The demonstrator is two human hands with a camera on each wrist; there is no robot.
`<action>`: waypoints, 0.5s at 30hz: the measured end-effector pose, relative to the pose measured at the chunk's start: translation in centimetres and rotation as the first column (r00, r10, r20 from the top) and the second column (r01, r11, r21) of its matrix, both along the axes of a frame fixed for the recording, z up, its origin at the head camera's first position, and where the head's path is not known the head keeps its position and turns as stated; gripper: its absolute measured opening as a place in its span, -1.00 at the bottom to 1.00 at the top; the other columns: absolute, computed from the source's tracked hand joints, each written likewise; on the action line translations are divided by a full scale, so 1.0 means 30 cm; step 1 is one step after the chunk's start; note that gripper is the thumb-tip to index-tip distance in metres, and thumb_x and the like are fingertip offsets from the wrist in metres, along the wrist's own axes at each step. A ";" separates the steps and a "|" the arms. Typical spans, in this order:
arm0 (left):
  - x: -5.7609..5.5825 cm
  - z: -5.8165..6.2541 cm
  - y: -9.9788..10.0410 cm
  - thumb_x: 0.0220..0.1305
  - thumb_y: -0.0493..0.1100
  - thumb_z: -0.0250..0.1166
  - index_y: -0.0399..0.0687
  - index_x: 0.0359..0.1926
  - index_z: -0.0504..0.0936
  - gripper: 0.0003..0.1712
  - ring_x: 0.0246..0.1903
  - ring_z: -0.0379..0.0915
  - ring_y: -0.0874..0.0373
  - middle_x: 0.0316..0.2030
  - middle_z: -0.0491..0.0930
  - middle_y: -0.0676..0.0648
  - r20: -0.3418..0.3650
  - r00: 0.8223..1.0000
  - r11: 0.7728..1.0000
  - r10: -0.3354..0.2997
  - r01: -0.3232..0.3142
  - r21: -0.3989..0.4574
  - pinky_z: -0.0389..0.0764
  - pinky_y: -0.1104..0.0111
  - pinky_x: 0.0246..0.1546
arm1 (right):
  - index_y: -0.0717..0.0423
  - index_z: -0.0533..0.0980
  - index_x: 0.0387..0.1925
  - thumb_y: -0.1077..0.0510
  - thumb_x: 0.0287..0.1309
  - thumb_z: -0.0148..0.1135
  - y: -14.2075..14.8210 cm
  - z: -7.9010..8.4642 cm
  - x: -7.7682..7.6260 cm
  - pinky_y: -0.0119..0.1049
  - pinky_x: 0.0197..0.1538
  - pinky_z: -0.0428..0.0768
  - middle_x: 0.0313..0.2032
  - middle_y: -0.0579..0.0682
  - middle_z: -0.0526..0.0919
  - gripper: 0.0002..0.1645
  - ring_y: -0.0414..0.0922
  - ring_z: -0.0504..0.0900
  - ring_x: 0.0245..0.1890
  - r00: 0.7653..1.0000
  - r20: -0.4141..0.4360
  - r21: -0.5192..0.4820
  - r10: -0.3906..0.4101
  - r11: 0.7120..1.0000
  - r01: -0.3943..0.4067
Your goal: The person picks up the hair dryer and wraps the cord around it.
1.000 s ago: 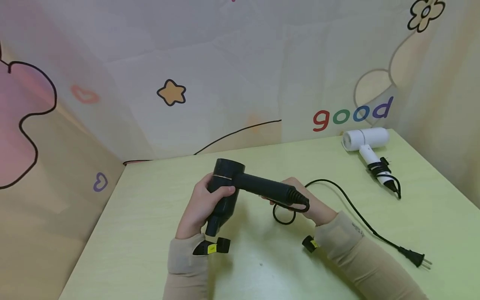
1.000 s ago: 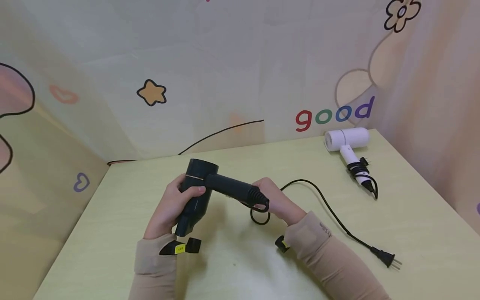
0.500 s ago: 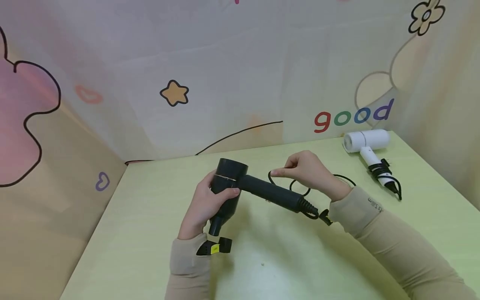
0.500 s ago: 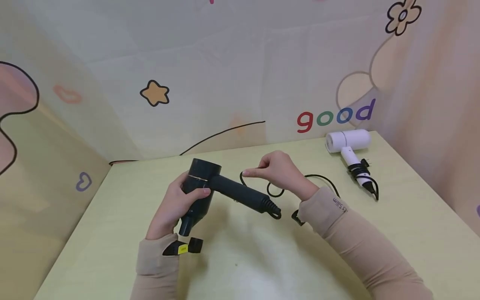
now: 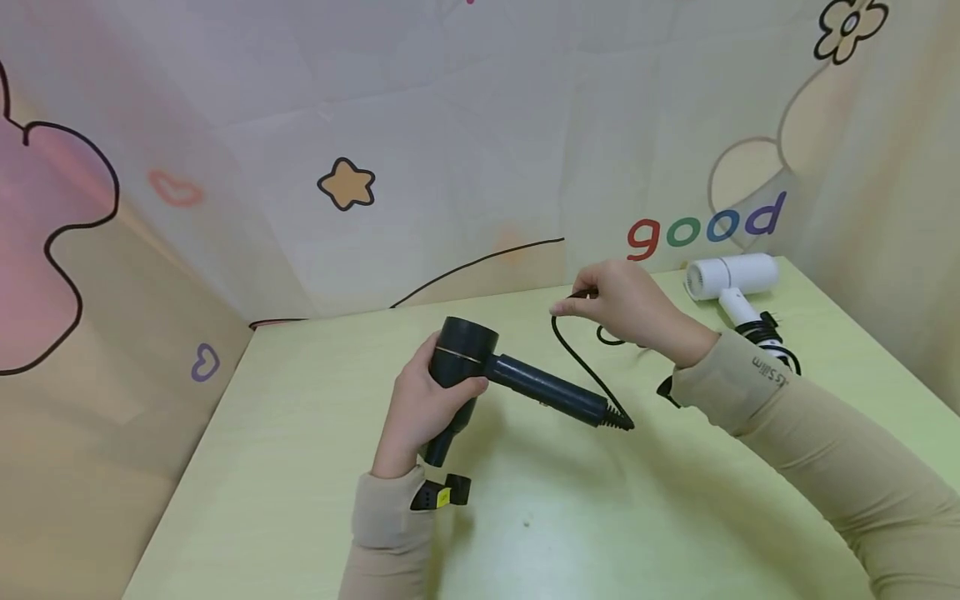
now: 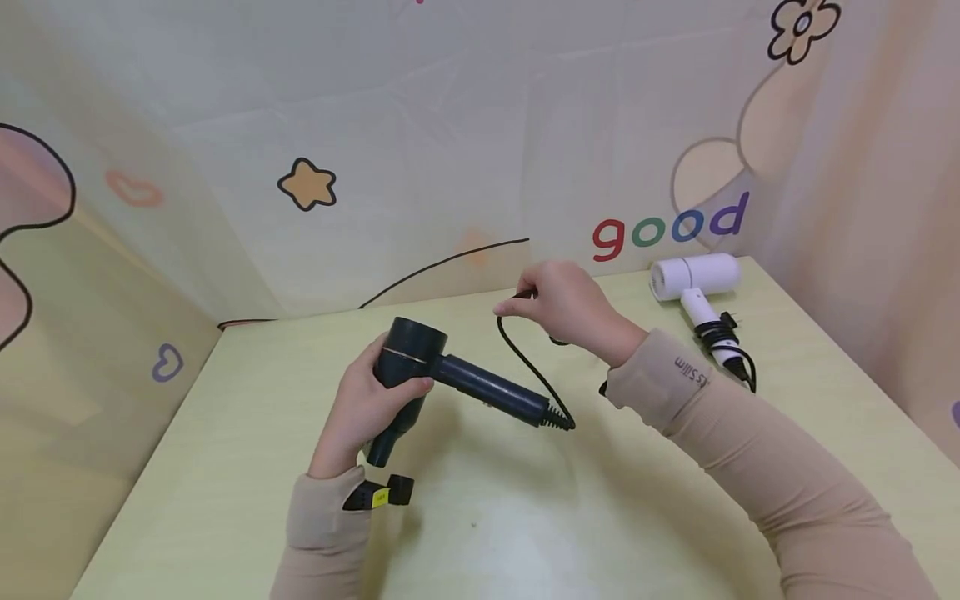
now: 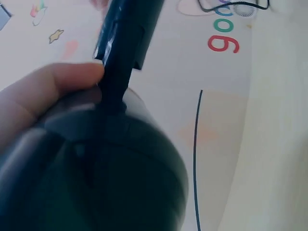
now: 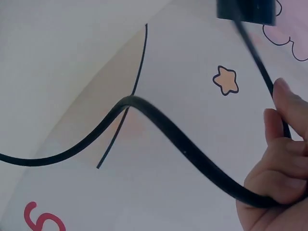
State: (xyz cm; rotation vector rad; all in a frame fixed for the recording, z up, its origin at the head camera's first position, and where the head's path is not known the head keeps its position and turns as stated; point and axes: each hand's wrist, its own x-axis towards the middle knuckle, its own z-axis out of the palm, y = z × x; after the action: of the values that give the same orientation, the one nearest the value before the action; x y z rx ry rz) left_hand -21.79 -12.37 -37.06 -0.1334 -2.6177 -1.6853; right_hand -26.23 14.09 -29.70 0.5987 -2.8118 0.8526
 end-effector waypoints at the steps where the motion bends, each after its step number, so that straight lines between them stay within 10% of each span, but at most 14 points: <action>1: -0.001 -0.001 0.001 -0.05 -0.01 0.43 0.28 0.28 0.29 -0.17 -0.37 0.54 0.00 -0.20 0.59 -0.09 -0.010 1.000 0.999 0.021 -0.021 -0.031 0.57 0.25 -0.45 | 0.08 0.58 -0.58 -0.06 0.06 0.35 -0.002 0.006 0.002 -0.32 -0.49 0.34 -0.62 -0.06 0.53 -0.68 -0.16 0.36 -0.65 1.000 -0.006 0.005 0.004 1.000 -0.004; 15: -0.008 -0.009 -0.001 -0.04 0.05 0.38 0.09 0.34 0.23 -0.10 -0.43 0.52 -0.01 -0.23 0.60 -0.12 -0.131 0.970 0.961 0.202 -0.223 -0.165 0.49 0.29 -0.54 | 0.06 0.68 -0.37 0.09 0.19 0.24 -0.051 0.000 0.085 -0.37 -0.43 0.37 -0.58 -0.13 0.60 -0.84 -0.23 0.36 -0.60 0.986 -0.036 -0.062 0.162 0.985 -0.164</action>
State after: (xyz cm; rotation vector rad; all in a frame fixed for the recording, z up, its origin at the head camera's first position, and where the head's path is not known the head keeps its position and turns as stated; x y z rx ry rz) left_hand -22.04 -12.41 -37.33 0.0476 -2.5873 -1.3357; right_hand -23.68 12.56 -29.71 0.8334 -2.7252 0.9507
